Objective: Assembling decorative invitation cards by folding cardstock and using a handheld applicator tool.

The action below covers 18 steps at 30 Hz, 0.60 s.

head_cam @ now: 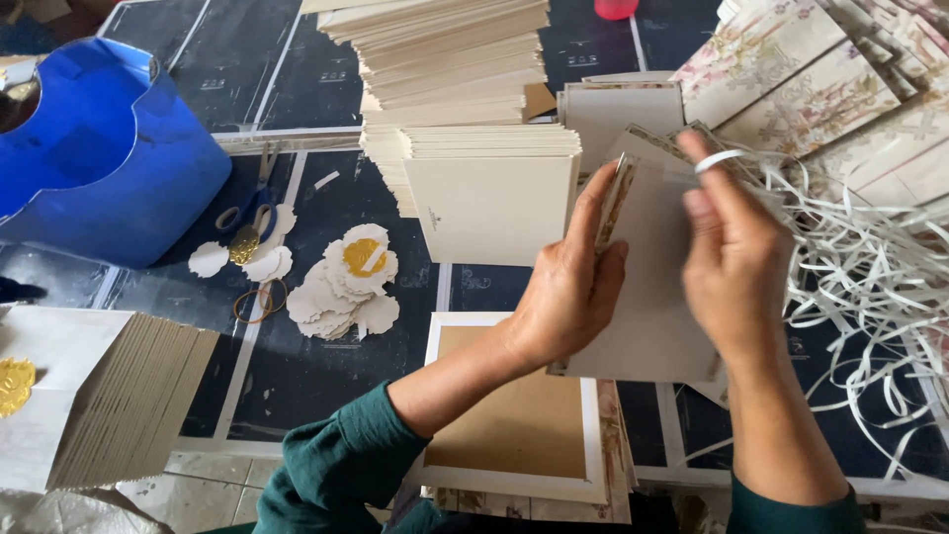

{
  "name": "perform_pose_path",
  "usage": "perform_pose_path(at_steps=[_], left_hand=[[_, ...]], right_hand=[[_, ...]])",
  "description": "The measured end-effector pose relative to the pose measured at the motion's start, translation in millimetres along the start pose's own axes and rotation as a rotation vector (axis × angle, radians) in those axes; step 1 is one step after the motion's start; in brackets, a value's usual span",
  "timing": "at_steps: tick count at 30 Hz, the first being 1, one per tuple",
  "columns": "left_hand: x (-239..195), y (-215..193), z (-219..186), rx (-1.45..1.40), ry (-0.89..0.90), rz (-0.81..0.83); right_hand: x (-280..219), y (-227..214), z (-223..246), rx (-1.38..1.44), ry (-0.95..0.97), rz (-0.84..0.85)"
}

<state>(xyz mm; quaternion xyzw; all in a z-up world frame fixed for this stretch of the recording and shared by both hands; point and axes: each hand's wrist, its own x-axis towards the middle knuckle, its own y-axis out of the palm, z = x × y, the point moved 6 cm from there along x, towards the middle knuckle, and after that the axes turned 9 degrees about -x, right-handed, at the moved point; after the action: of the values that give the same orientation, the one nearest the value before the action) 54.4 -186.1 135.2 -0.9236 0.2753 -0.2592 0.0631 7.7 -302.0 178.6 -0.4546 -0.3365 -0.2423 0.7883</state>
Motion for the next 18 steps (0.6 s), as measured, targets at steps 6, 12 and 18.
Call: perform_pose_path(at_steps=[6, 12, 18], left_hand=[[-4.2, -28.7, -4.1, -0.043, -0.022, -0.038], [-13.8, -29.4, -2.2, -0.046, 0.130, -0.021], [-9.6, -90.1, 14.0, -0.233, 0.130, -0.232]], right_hand=[[-6.9, 17.4, 10.5, 0.032, -0.113, 0.153], [1.3, 28.5, 23.6, 0.037, -0.004, 0.073], [-16.2, 36.4, -17.9, 0.219, 0.234, 0.421]])
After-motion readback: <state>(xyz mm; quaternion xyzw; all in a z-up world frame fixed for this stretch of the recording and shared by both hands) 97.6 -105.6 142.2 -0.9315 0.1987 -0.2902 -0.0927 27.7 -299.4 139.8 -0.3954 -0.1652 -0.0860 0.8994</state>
